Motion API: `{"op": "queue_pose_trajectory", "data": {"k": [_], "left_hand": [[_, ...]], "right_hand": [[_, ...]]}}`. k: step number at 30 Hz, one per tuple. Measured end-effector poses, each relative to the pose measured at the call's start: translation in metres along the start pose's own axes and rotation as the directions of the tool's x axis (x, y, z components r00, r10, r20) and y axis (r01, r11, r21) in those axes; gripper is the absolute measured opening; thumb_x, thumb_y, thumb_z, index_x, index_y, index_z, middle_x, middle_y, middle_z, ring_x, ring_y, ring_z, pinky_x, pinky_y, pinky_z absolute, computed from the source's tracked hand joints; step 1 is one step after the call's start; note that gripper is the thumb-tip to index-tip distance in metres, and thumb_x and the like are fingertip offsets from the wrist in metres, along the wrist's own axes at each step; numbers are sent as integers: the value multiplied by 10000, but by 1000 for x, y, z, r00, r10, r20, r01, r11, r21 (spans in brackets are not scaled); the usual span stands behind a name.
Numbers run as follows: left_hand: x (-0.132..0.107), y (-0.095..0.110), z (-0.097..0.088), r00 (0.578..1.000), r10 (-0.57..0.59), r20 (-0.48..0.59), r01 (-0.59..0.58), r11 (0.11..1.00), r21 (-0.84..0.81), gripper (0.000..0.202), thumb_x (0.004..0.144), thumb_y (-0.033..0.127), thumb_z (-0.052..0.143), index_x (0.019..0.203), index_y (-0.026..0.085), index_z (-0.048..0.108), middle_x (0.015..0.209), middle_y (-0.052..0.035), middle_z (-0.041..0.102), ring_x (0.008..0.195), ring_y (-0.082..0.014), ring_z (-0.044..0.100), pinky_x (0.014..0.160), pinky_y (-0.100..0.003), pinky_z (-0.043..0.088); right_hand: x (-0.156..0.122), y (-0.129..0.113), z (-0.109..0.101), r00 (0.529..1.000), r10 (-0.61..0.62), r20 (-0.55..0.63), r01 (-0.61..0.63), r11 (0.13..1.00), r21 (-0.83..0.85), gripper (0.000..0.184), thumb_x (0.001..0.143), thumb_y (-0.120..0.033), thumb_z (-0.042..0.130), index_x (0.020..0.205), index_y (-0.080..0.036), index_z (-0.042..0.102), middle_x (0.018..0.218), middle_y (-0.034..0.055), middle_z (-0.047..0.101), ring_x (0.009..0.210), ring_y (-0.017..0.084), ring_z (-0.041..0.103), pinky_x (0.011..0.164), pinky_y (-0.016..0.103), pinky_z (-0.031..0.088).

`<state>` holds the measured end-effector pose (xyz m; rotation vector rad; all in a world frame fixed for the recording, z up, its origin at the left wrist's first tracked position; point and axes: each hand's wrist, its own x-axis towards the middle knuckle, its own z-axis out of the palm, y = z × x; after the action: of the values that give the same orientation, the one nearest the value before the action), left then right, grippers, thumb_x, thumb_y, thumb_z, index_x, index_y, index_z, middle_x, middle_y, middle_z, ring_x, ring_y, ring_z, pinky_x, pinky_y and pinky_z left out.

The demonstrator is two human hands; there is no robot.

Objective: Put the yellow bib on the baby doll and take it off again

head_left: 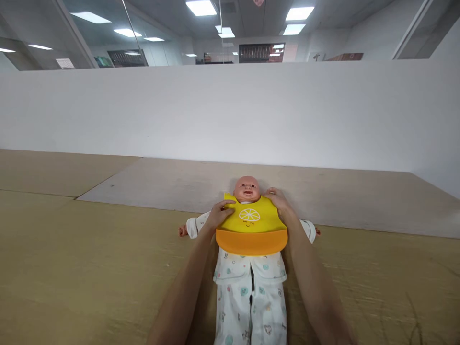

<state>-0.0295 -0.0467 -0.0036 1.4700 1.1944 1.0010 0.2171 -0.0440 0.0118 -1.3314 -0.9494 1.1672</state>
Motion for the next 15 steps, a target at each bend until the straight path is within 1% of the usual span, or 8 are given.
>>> {"op": "queue_pose_trajectory", "data": {"k": [2, 3, 5, 9, 12, 15], "left_hand": [[0, -1, 0, 1000, -14, 2, 14, 1000, -6, 339, 602, 295, 676, 916, 184, 741, 860, -44, 711, 728, -182, 600, 631, -265, 445], [0, -1, 0, 1000, -17, 1, 17, 1000, -8, 340, 599, 294, 679, 915, 185, 741, 858, -44, 710, 731, -184, 601, 632, -267, 445], [1, -2, 0, 1000, -7, -4, 7, 1000, -13, 330, 595, 294, 685, 903, 191, 743, 861, -43, 711, 749, -189, 606, 650, -270, 454], [2, -4, -1, 1000, 18, -12, -18, 1000, -12, 312, 596, 301, 692, 885, 195, 744, 871, -45, 713, 802, -202, 619, 707, -283, 474], [2, -4, -1, 1000, 22, -21, -22, 1000, -2, 313, 597, 302, 688, 885, 193, 742, 880, -49, 717, 821, -211, 622, 707, -283, 477], [1, 0, 0, 999, 19, -49, -19, 1000, -5, 282, 604, 285, 666, 859, 192, 741, 867, -50, 723, 824, -217, 622, 691, -281, 475]], "right_hand": [[0, 0, 1, 999, -41, -22, 40, 997, -65, 275, 538, -252, 641, 743, -202, 464, 518, -94, 458, 446, 73, 418, 469, 208, 290], [0, 0, 0, 998, -61, -27, 58, 994, -89, 269, 533, -243, 628, 754, -201, 481, 533, -92, 472, 451, 71, 415, 473, 207, 290], [2, 0, -1, 994, -104, -38, 99, 989, -112, 274, 529, -236, 596, 794, -196, 537, 605, -72, 539, 491, 75, 442, 492, 207, 309], [6, 0, -1, 976, -201, -85, 188, 972, -143, 321, 536, -243, 550, 831, -169, 652, 813, -3, 653, 645, 106, 529, 574, 212, 375], [5, -2, 1, 971, -210, -116, 199, 974, -105, 374, 562, -266, 576, 897, -161, 706, 934, 32, 689, 695, 119, 558, 616, 226, 404], [4, -1, 4, 965, -228, -129, 226, 974, -29, 418, 593, -303, 627, 979, -165, 715, 981, 44, 697, 692, 120, 570, 622, 233, 418]]}}
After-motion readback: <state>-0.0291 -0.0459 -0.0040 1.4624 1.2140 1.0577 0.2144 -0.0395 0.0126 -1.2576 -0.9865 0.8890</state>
